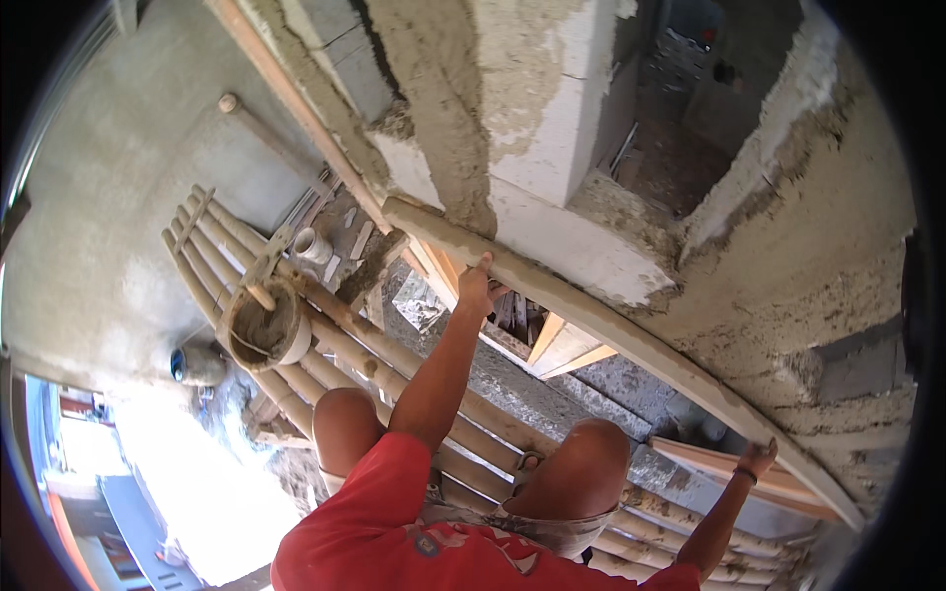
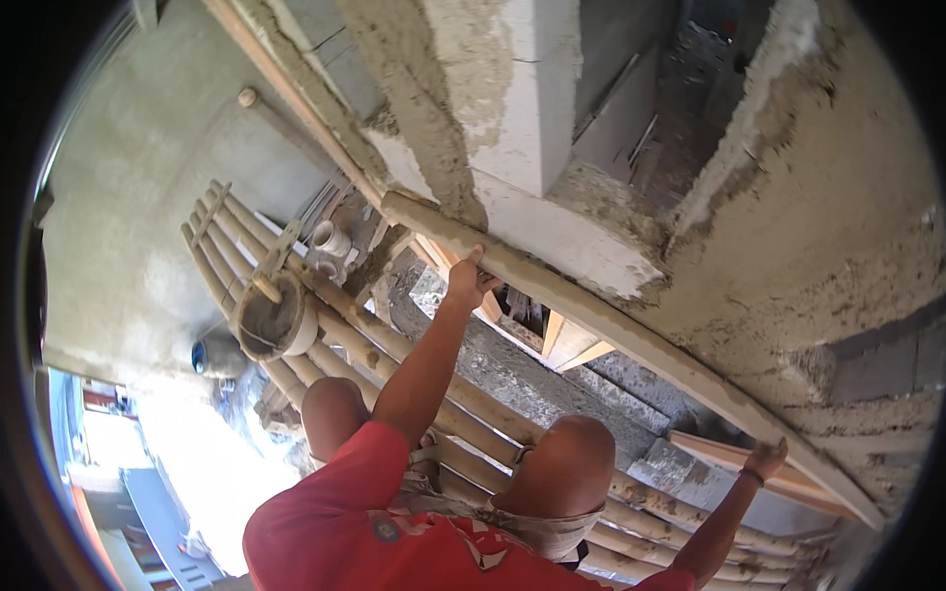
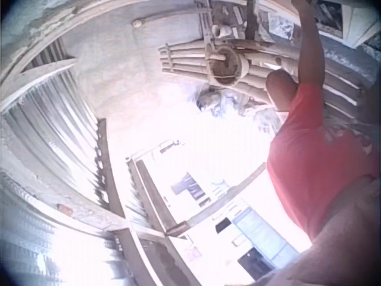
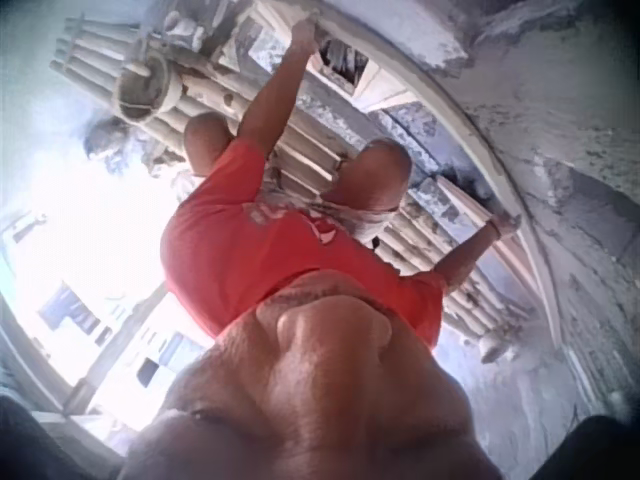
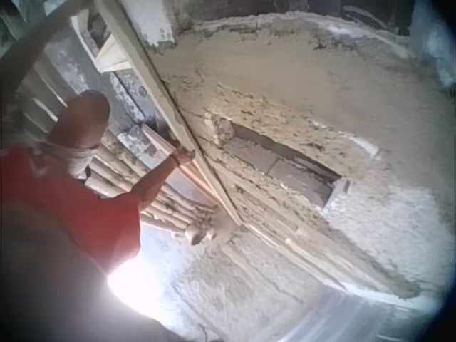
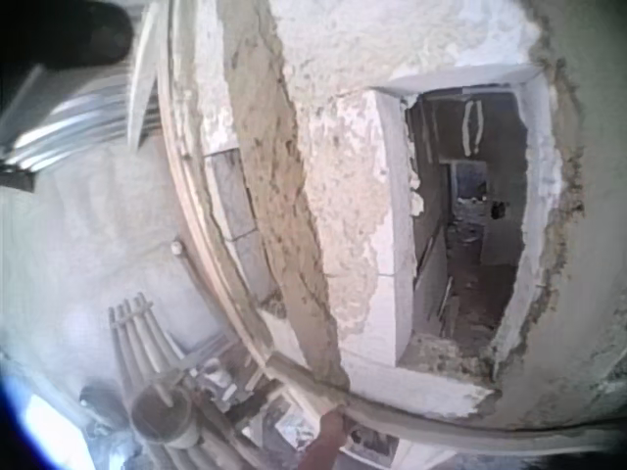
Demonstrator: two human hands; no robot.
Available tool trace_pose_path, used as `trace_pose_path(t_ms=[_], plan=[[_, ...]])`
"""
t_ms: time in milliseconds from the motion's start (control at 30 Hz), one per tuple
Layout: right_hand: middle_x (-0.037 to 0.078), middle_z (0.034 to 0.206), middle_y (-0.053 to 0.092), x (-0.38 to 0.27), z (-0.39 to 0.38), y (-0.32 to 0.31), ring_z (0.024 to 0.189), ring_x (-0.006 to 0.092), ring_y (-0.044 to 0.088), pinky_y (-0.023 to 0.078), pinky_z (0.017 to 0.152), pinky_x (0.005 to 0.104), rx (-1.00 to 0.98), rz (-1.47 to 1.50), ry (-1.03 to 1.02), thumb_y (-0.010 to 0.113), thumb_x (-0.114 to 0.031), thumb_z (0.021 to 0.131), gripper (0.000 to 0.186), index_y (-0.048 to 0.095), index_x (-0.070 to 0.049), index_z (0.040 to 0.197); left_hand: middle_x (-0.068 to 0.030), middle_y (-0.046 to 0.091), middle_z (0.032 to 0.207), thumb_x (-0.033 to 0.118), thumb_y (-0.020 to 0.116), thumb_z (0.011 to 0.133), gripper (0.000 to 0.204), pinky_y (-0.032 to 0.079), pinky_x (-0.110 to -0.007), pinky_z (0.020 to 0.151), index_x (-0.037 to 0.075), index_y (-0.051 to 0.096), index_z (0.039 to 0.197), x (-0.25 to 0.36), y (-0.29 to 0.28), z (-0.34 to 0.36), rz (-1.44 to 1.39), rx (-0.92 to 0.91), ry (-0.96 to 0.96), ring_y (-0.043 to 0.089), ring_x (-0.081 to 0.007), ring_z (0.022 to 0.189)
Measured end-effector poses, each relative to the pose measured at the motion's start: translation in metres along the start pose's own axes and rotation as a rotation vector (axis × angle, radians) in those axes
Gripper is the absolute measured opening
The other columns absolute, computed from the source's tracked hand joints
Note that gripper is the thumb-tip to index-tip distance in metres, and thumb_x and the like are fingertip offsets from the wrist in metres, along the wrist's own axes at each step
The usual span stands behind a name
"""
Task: The person applies wet plaster from a bucket onto a wall using a trowel and then smooths it with a long wooden board.
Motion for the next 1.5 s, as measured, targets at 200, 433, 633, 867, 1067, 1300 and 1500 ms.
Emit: trace_pose_path(t_ms=[200,433,633,867,1067,1300,1500], plan=[[0.014,0.112,0.057,-0.030,-0.014,0.021,0.100,0.0260,0.056,0.050,0.081,0.0386,-0.099,-0.655,-0.341,0.054,-0.020,0.092,0.035,0.054,-0.007,0.124,-0.0173,0.057,0.111,0.031,0.057,0.093,0.045,0.058,-0.045,0.077,-0.003,0.047,0.121,0.012,0.009,-0.013,0.012,0.011,0.024,0.062,-0.0331,0.097],[0.013,0.101,0.061,-0.014,-0.011,0.025,0.092,0.0245,0.057,0.050,0.071,0.0335,-0.075,0.026,0.060,0.060,-0.025,0.089,0.030,0.060,-0.002,0.108,-0.0180,0.055,0.114,0.032,0.057,0.093,0.046,0.057,-0.045,0.076,-0.003,0.047,0.121,0.020,0.016,-0.020,0.011,0.018,0.066,0.061,-0.0352,0.096],[0.013,0.100,0.062,-0.018,-0.040,0.051,0.092,0.0263,0.059,0.050,0.076,0.0375,-0.104,0.068,0.110,0.061,-0.028,0.087,0.030,0.060,-0.001,0.102,-0.0142,0.060,0.105,0.028,0.060,0.091,0.041,0.057,-0.044,0.071,-0.001,0.049,0.118,0.016,0.010,-0.013,0.003,0.059,0.026,0.064,-0.0290,0.090],[0.011,0.108,0.059,-0.024,-0.066,0.055,0.101,0.0278,0.056,0.049,0.082,0.0428,0.070,0.149,0.103,0.060,-0.031,0.085,0.032,0.058,-0.008,0.107,-0.0182,0.055,0.114,0.031,0.057,0.093,0.046,0.057,-0.046,0.073,-0.002,0.046,0.123,0.008,0.013,-0.003,-0.010,-0.053,0.013,0.059,-0.0358,0.100],[0.012,0.119,0.053,-0.025,-0.066,0.050,0.112,0.0298,0.051,0.047,0.088,0.0459,0.085,0.095,0.078,0.061,-0.032,0.082,0.040,0.054,-0.010,0.114,-0.0180,0.055,0.115,0.031,0.055,0.094,0.044,0.058,-0.049,0.076,-0.003,0.048,0.120,0.010,0.014,-0.003,-0.002,-0.062,0.046,0.059,-0.0374,0.102],[0.011,0.112,0.057,-0.020,-0.056,0.025,0.103,0.0287,0.055,0.048,0.087,0.0427,0.082,0.100,0.138,0.064,-0.028,0.080,0.040,0.055,-0.005,0.112,-0.0184,0.056,0.116,0.033,0.053,0.095,0.045,0.058,-0.047,0.079,-0.001,0.046,0.124,-0.004,0.012,-0.017,0.082,-0.018,0.039,0.059,-0.0353,0.103],[0.015,0.109,0.054,-0.029,-0.041,0.004,0.103,0.0302,0.054,0.048,0.087,0.0443,0.203,0.051,0.031,0.062,-0.029,0.082,0.042,0.052,-0.001,0.112,-0.0185,0.060,0.100,0.026,0.060,0.092,0.040,0.063,-0.041,0.062,-0.004,0.045,0.113,-0.005,0.030,-0.036,-0.009,-0.014,0.081,0.066,-0.0305,0.085]])
Point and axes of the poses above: each hand's wrist, its own z-axis towards the middle knuckle, its own y-axis out of the palm, x = y × z, the point moved 8 cm from there along z, towards the middle knuckle
